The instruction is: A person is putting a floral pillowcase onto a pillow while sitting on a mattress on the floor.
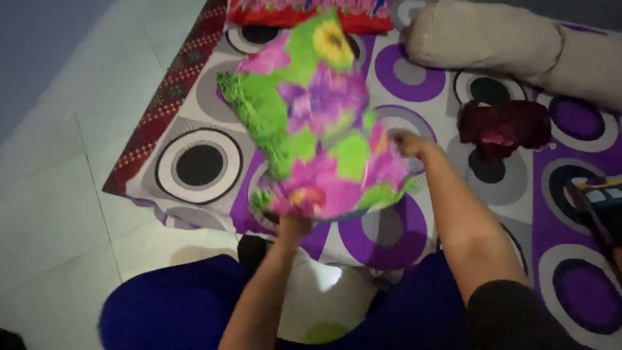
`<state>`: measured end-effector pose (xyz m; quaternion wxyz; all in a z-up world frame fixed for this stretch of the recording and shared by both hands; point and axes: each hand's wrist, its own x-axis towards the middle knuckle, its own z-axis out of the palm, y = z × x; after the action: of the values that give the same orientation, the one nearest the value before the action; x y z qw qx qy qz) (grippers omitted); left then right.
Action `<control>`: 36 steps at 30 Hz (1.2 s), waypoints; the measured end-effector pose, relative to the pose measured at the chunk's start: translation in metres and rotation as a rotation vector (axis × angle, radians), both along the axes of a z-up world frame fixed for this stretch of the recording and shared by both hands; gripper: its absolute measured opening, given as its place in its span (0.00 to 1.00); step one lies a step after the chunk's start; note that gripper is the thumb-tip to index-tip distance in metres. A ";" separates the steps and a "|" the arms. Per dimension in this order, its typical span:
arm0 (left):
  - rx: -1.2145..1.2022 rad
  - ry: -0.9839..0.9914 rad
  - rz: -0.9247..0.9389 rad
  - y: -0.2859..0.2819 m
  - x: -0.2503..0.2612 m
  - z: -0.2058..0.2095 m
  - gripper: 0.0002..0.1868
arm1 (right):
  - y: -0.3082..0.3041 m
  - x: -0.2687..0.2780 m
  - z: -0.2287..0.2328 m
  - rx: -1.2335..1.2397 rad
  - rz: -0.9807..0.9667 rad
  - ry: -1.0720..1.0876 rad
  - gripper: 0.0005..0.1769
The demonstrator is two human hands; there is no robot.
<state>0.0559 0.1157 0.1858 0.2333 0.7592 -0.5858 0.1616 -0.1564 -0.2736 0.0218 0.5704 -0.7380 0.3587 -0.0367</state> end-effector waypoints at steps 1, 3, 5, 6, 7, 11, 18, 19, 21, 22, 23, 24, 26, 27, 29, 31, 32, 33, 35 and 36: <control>0.206 0.144 -0.079 0.018 -0.017 0.011 0.08 | -0.005 -0.015 -0.030 -0.248 0.126 0.255 0.19; 0.417 0.289 -0.167 0.035 -0.037 0.041 0.11 | -0.007 -0.028 -0.050 -0.491 0.247 0.511 0.14; 0.847 0.571 -0.346 0.038 -0.045 0.077 0.19 | 0.003 -0.023 -0.034 -0.551 -0.122 0.389 0.38; 0.861 0.581 -0.351 0.040 -0.043 0.097 0.19 | 0.020 -0.015 -0.024 -0.537 -0.121 0.400 0.38; 1.060 0.718 -0.438 0.036 -0.038 0.118 0.24 | 0.024 0.001 -0.008 -0.516 -0.426 0.215 0.33; 0.379 0.819 -0.280 -0.076 0.029 -0.104 0.17 | 0.097 0.077 0.095 -0.603 -0.551 -0.112 0.30; 0.227 0.331 0.134 -0.096 -0.004 -0.139 0.50 | 0.185 0.077 0.125 -0.632 -0.208 0.633 0.58; 0.162 0.304 0.128 -0.099 -0.014 -0.142 0.48 | 0.180 0.067 0.112 -0.546 -0.277 0.576 0.57; 0.097 0.286 0.107 -0.102 -0.025 -0.140 0.47 | 0.166 0.051 0.084 -0.463 -0.357 0.529 0.56; 0.034 0.334 0.054 -0.102 -0.026 -0.135 0.46 | 0.159 0.043 0.069 -0.310 -0.429 0.444 0.55; -0.034 0.379 0.015 -0.101 -0.022 -0.130 0.46 | 0.150 0.042 0.054 -0.162 -0.484 0.351 0.54; -0.039 0.385 0.015 -0.101 -0.025 -0.122 0.46 | 0.144 0.031 0.043 -0.168 -0.484 0.355 0.54; -0.133 0.440 0.334 -0.094 -0.026 -0.107 0.52 | 0.138 0.016 0.017 0.002 -0.504 0.380 0.62; -0.135 0.440 0.337 -0.090 -0.022 -0.116 0.52 | 0.134 0.020 0.015 0.001 -0.502 0.379 0.62; -0.003 0.761 0.668 -0.075 -0.021 -0.135 0.72 | 0.133 0.020 0.009 0.010 -0.522 0.364 0.66; 0.012 0.994 0.630 -0.075 -0.008 -0.155 0.72 | 0.158 0.022 0.044 0.017 -0.546 0.369 0.68; 0.019 1.224 0.586 -0.075 -0.001 -0.163 0.72 | 0.170 0.023 0.062 0.021 -0.569 0.369 0.70; 0.009 1.220 0.591 -0.074 -0.001 -0.173 0.72 | 0.181 0.029 0.085 0.017 -0.561 0.363 0.70; 0.203 1.463 0.596 -0.070 0.000 -0.192 0.70 | 0.206 0.039 0.130 0.164 -0.766 0.282 0.71; 0.195 1.457 0.601 -0.074 -0.015 -0.185 0.70 | 0.207 0.041 0.129 0.165 -0.758 0.275 0.71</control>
<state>0.0405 0.0419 0.0011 0.4367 0.8165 -0.0671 -0.3716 -0.1157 -0.0662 0.1506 0.5205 -0.5035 0.6798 -0.1162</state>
